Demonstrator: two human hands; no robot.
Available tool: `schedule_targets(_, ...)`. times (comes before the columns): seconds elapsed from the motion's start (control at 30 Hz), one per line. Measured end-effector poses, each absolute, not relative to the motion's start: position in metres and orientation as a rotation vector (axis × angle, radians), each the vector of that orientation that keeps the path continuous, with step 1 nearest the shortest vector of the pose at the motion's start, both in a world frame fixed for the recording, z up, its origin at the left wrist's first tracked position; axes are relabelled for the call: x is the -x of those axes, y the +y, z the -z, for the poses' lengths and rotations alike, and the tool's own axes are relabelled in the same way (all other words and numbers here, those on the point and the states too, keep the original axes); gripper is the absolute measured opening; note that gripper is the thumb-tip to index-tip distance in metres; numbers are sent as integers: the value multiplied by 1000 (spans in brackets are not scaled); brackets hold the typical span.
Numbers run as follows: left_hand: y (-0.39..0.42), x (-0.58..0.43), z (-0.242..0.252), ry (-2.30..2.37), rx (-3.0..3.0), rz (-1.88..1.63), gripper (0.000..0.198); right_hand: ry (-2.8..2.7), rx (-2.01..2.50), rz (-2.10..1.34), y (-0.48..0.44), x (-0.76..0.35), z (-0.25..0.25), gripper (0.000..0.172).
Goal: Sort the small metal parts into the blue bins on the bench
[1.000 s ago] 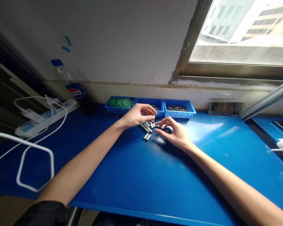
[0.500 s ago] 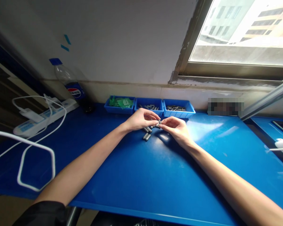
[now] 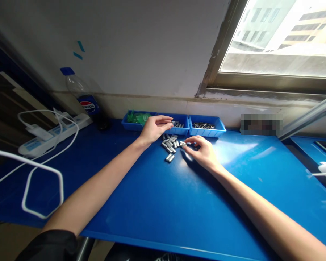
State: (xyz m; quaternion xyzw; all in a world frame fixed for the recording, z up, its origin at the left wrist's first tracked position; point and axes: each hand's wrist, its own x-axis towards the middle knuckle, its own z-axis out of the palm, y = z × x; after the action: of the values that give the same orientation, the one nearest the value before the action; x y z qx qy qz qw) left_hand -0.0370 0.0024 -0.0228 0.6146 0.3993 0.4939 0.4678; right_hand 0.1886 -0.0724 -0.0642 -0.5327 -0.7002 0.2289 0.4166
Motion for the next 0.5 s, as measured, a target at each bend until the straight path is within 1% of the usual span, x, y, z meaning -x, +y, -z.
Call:
schedule_targets(0.07,3,37,24,1008,-1557,-1214,39,-1828,1351,-516,-72,-188,67,21)
schedule_targets(0.17,1,35,25,1007,-1661,-1164,26,-1861,1354,-472,-70,-188,72,24)
schedule_targets(0.3,-4,31,24,985,-1778,-1084,20,-1829,1331,-484,-69,-187,75,31)
schedule_targets(0.4,-8,30,21,988,-1836,-1037,19,-1708,1298,-612,-69,-187,70,37)
schedule_targets(0.5,-12,30,19,935,-1863,-957,20,-1551,1231,-861,-70,-190,62,43)
